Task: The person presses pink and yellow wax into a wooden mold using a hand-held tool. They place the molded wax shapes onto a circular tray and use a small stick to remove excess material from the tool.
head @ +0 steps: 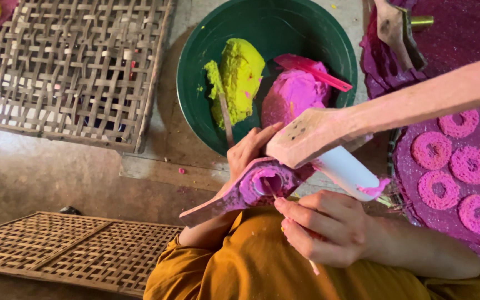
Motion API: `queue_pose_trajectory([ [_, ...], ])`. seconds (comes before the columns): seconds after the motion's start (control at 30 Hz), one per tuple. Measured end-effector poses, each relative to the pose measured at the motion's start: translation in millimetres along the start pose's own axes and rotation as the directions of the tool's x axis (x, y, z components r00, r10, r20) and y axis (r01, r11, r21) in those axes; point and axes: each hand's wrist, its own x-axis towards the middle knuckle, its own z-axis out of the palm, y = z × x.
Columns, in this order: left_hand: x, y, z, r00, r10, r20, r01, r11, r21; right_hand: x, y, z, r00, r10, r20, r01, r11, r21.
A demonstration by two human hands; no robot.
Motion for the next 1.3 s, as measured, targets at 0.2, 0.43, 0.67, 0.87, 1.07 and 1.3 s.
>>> queue_pose_trajectory([
  [0.2,1,5,-1,1.000,0.000,0.028,0.000,1.000,0.002,3,1,-1,0.999,0.034,0.022,-0.035,0.998,0.048],
  [0.43,0,-3,0,0.993,0.113,0.040,-0.116,0.990,0.075,3,0,0,0.999,0.032,0.030,-0.033,0.999,0.034],
  [0.67,1,-1,-1,0.992,0.121,0.042,-0.124,0.989,0.081,5,-1,5,1.000,-0.016,0.000,0.016,1.000,0.009],
  [0.87,5,-2,-2,0.993,0.111,0.042,-0.113,0.993,0.043,2,-1,5,1.000,0.009,-0.010,-0.009,1.000,0.020],
  [1.07,5,-4,-2,0.990,0.137,0.044,-0.139,0.989,0.054,1,0,5,1.000,0.011,-0.003,-0.011,1.000,0.006],
  [1.3,8,-8,-2,0.975,0.218,0.032,-0.219,0.975,0.048,0,3,6,1.000,0.009,-0.009,-0.009,1.000,0.018],
])
